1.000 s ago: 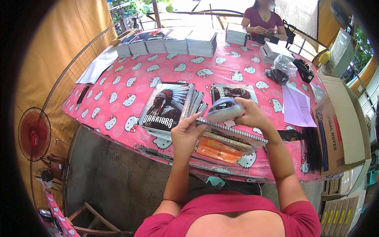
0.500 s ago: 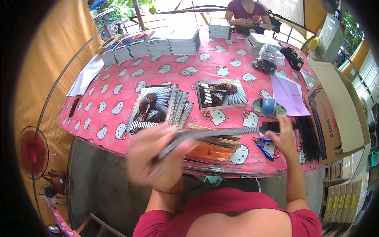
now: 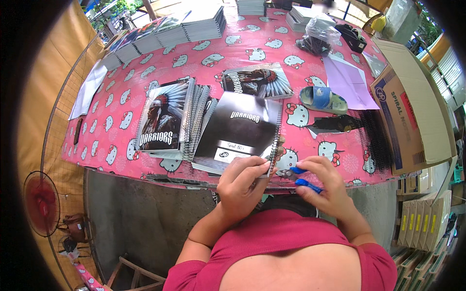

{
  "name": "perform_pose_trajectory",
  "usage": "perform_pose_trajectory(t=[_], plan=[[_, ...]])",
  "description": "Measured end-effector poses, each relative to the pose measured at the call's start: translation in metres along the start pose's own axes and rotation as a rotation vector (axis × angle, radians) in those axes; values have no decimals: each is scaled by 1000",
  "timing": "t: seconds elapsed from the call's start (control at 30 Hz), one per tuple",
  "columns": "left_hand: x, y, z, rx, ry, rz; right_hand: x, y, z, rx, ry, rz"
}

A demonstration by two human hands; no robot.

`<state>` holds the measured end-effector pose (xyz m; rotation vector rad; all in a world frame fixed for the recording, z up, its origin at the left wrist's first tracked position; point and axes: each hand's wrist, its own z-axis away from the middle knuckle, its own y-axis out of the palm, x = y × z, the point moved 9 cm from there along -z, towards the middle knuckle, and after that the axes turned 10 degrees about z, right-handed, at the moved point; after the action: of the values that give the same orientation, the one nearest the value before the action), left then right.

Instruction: The person binds printed notebooks by hand using spiral coils and small pliers to trim the excess wire. The person picks up a stack of paper, inserts a spiral coil, and then uses a blue tool to cut the end of the wire.

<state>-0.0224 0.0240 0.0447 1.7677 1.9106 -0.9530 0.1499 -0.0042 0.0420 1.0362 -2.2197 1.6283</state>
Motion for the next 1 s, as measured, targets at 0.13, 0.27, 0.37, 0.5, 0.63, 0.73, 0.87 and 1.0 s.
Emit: perform_pose_trajectory(t=[0.13, 0.27, 0.37, 0.5, 0.63, 0.73, 0.87, 1.0], plan=[[-5, -1, -2, -29, 55, 1, 14, 5, -2, -14, -63, 86], [-10, -2, -5, -15, 80, -1, -8, 27, 0, 206, 133, -341], [-15, -3, -5, 9, 153, -10, -19, 78, 27, 668, 607, -1508], [-17, -13, -18, -45, 239, -25, -34, 67, 15, 411, 515, -1116], [8, -71, -53, -326, 126, -93, -93, 14, 10, -47, 401, -262], [11, -136, -69, -768, 137, 60, -141, 20, 20, -70, 450, 185], [-22, -232, -72, -954, 563, 3, -131, 25, 3, -4, 283, 486], [-58, -217, -136, -582, 738, -650, -160, 6, -61, -201, 165, 475]])
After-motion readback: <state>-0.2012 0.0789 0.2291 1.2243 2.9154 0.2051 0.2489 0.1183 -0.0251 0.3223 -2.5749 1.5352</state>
